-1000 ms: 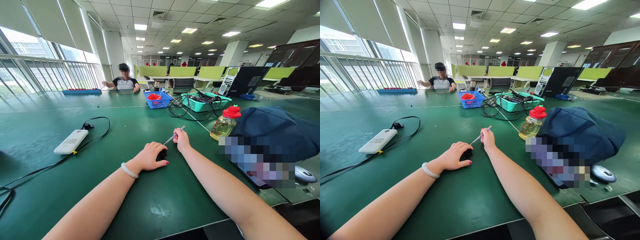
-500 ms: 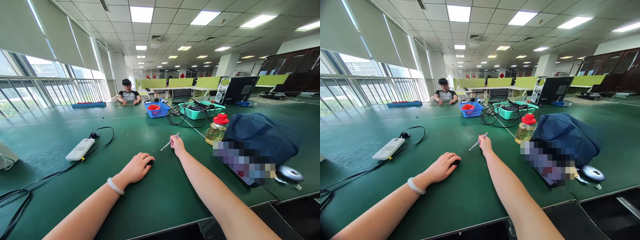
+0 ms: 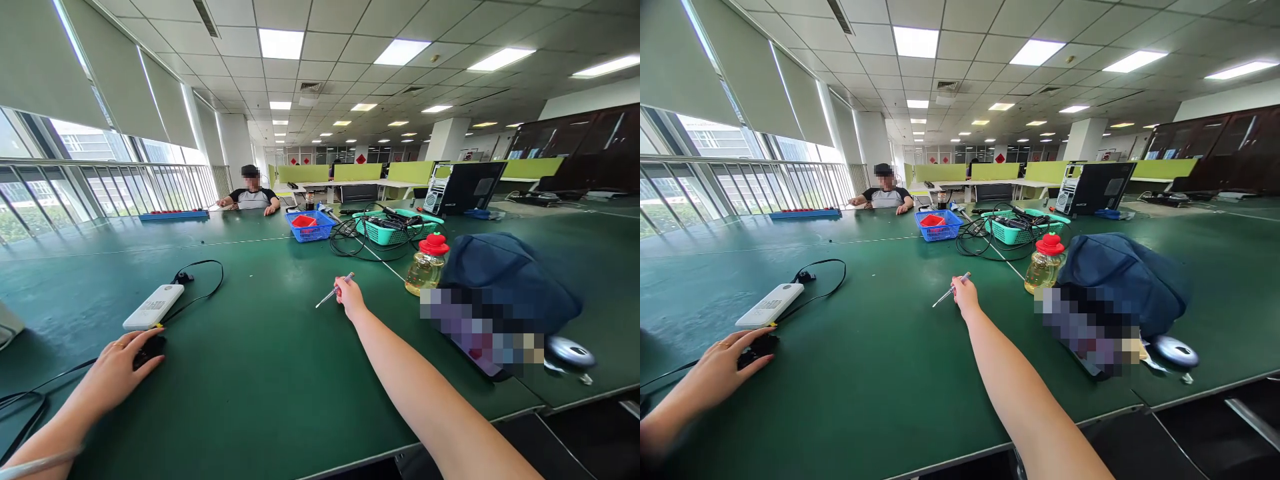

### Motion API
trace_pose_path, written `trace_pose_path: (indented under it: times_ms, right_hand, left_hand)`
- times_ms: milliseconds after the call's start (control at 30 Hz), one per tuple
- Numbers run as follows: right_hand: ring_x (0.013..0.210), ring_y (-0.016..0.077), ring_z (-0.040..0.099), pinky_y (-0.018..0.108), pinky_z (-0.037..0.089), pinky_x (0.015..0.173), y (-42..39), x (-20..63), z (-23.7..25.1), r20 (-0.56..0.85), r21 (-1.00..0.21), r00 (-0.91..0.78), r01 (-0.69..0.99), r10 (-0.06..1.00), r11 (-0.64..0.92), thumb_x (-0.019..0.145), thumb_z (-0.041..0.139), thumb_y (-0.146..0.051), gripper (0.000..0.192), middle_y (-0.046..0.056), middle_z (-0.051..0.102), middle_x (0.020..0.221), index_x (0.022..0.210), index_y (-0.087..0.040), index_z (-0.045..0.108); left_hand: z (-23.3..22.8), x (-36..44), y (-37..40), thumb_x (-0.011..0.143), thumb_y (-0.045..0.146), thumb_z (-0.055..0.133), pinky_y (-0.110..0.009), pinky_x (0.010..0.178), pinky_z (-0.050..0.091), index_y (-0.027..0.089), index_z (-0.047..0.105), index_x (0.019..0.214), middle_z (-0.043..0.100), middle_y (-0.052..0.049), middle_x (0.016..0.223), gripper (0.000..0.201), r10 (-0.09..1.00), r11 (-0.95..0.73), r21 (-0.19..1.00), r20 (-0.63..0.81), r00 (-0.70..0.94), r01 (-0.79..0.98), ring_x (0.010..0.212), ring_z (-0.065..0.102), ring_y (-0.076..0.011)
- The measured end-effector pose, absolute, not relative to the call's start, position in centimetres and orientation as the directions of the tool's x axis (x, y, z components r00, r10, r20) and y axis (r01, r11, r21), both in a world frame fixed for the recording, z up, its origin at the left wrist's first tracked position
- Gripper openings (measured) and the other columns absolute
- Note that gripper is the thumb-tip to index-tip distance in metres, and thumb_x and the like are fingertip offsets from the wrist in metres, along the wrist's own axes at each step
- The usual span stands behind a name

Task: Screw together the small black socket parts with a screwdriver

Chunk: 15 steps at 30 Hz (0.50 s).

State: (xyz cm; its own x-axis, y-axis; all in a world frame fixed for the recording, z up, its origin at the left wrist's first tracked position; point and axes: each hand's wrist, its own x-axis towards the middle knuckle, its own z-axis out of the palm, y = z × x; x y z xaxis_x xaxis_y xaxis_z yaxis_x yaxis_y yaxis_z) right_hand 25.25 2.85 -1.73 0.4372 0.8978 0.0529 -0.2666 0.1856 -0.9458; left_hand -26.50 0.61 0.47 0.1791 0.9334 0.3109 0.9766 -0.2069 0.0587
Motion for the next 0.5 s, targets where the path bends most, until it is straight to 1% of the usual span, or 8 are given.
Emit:
trace_pose_path:
  times_ms: [100,267,333,433,500]
  right_hand:
    - [0.037,0.0068,0.030,0.022,0.029,0.036,2.8,25.4,-1.9,0.057,-0.943,0.431,-0.274,0.901,0.191,0.073,0.069,-0.032,0.025,-0.008,0.040,0.042,0.061,-0.022,0.050]
    - [0.038,0.0065,0.030,0.022,0.029,0.037,2.7,25.6,-2.0,0.070,-0.934,0.412,-0.294,0.909,0.205,0.074,0.070,-0.033,0.026,-0.008,0.040,0.043,0.062,-0.022,0.050]
    - [0.038,0.0065,0.030,0.022,0.029,0.037,2.7,25.7,-2.0,0.069,-0.930,0.402,-0.306,0.913,0.205,0.074,0.070,-0.033,0.027,-0.008,0.039,0.043,0.062,-0.022,0.050]
    - [0.037,0.0063,0.030,0.023,0.030,0.038,2.6,25.8,-1.9,0.071,-0.923,0.390,-0.323,0.918,0.208,0.075,0.071,-0.035,0.029,-0.008,0.040,0.044,0.063,-0.022,0.048]
    - [0.037,0.0061,0.029,0.023,0.030,0.038,2.5,25.9,-1.8,0.072,-0.919,0.385,-0.332,0.920,0.210,0.075,0.070,-0.035,0.029,-0.008,0.040,0.044,0.063,-0.022,0.048]
  left_hand:
    - [0.3,-27.5,0.3,0.083,0.054,0.047,-0.047,0.103,0.049,0.017,0.059,0.135,0.067,-0.015,0.127,0.065,0.937,-0.143,0.099,0.335,0.103,0.985,0.116,0.063,-0.0337]
    - [0.9,-27.1,0.0,0.085,0.045,0.043,-0.042,0.091,0.054,0.020,0.064,0.129,0.067,-0.012,0.126,0.054,0.960,-0.047,0.172,0.279,-0.003,0.984,0.099,0.069,-0.0280]
    - [1.3,-26.8,-0.3,0.086,0.041,0.043,-0.040,0.091,0.054,0.022,0.066,0.125,0.069,-0.010,0.123,0.049,0.957,-0.035,0.178,0.288,-0.018,0.983,0.100,0.069,-0.0265]
    - [2.0,-26.3,-0.7,0.087,0.038,0.044,-0.039,0.090,0.054,0.024,0.068,0.120,0.072,-0.008,0.120,0.043,0.942,-0.019,0.182,0.334,-0.044,0.983,0.106,0.067,-0.0280]
    - [2.5,-25.8,-1.1,0.087,0.039,0.044,-0.039,0.085,0.055,0.025,0.069,0.117,0.072,-0.007,0.119,0.042,0.927,0.035,0.214,0.357,-0.112,0.976,0.104,0.067,-0.0289]
